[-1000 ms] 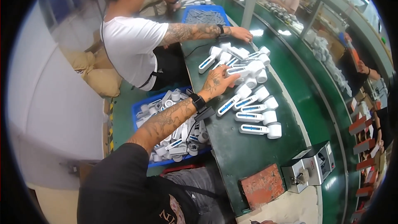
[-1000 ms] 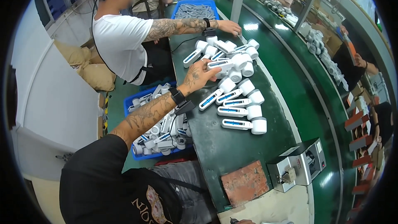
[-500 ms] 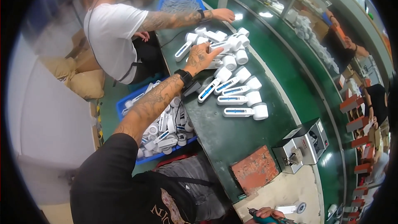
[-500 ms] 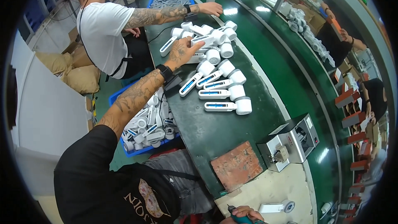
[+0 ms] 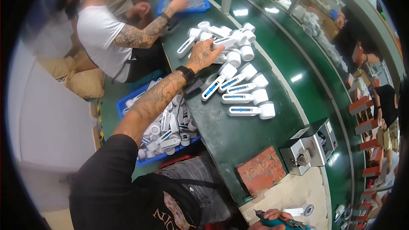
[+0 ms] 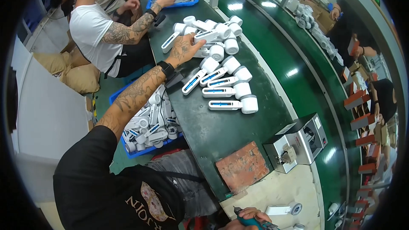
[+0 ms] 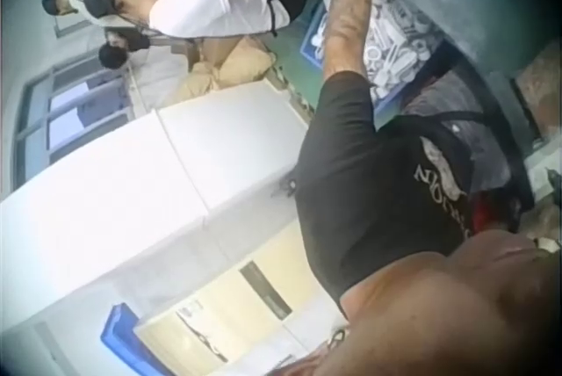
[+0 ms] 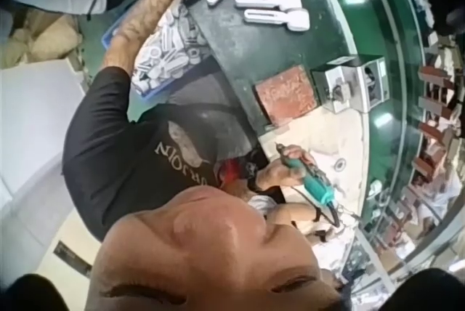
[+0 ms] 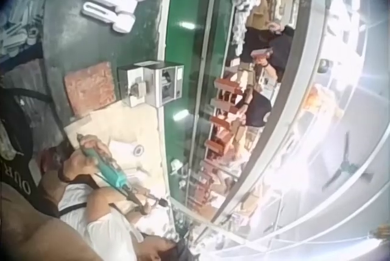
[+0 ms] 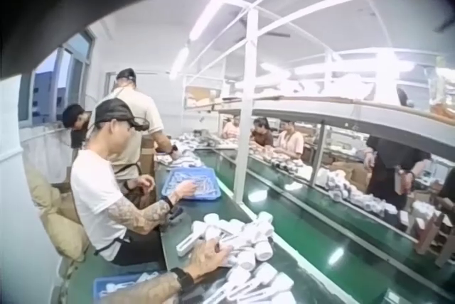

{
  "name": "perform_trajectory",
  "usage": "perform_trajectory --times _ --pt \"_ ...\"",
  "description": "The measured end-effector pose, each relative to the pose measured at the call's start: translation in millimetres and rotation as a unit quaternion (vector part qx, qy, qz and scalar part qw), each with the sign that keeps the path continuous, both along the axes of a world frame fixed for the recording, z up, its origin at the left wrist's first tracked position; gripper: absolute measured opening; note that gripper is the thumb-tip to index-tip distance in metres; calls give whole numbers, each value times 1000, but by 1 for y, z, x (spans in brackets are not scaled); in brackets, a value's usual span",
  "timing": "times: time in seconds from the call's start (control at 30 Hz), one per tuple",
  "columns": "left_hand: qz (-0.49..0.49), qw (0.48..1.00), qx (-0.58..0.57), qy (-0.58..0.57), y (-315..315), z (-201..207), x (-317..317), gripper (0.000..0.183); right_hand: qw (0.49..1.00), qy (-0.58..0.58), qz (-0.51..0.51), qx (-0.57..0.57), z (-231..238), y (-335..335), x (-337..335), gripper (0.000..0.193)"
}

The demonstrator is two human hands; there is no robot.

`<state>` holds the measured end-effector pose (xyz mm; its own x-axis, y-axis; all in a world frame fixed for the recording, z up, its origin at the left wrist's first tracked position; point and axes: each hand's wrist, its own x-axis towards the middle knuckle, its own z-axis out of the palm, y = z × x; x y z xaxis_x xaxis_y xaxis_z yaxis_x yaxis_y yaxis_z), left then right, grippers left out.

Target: The person assembles handheld fans by placing each one on a red block and using a power tool to screw in a fastener before setting the finished fan aside.

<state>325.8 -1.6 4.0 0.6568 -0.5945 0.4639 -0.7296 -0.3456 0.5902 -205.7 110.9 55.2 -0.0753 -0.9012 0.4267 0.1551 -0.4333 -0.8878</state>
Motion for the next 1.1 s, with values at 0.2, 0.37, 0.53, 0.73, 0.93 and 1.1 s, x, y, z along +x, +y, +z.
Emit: perform_trajectory --times 0.2,0.37,0.53,0.73,0.93,1.1 --pt "-2 996 -6 -93 10 -13 6 61 1000 -11 3 -10 0 3 -1 56" --pt "-30 994 -13 -109 6 -9 -8 59 999 27 -39 -3 5 9 -18 60" --pt "-160 961 -183 -135 -20 33 -94 40 991 -5 -94 98 -12 20 -73 77" --pt "-610 786 -39 96 -25 98 -352 31 993 13 -89 81 12 27 -74 76" --pt "-646 740 188 -12 -57 -1 -560 56 991 23 -111 77 20 53 -81 73" --pt "-642 748 141 89 -49 -25 -576 43 989 22 -126 71 14 59 -92 72"
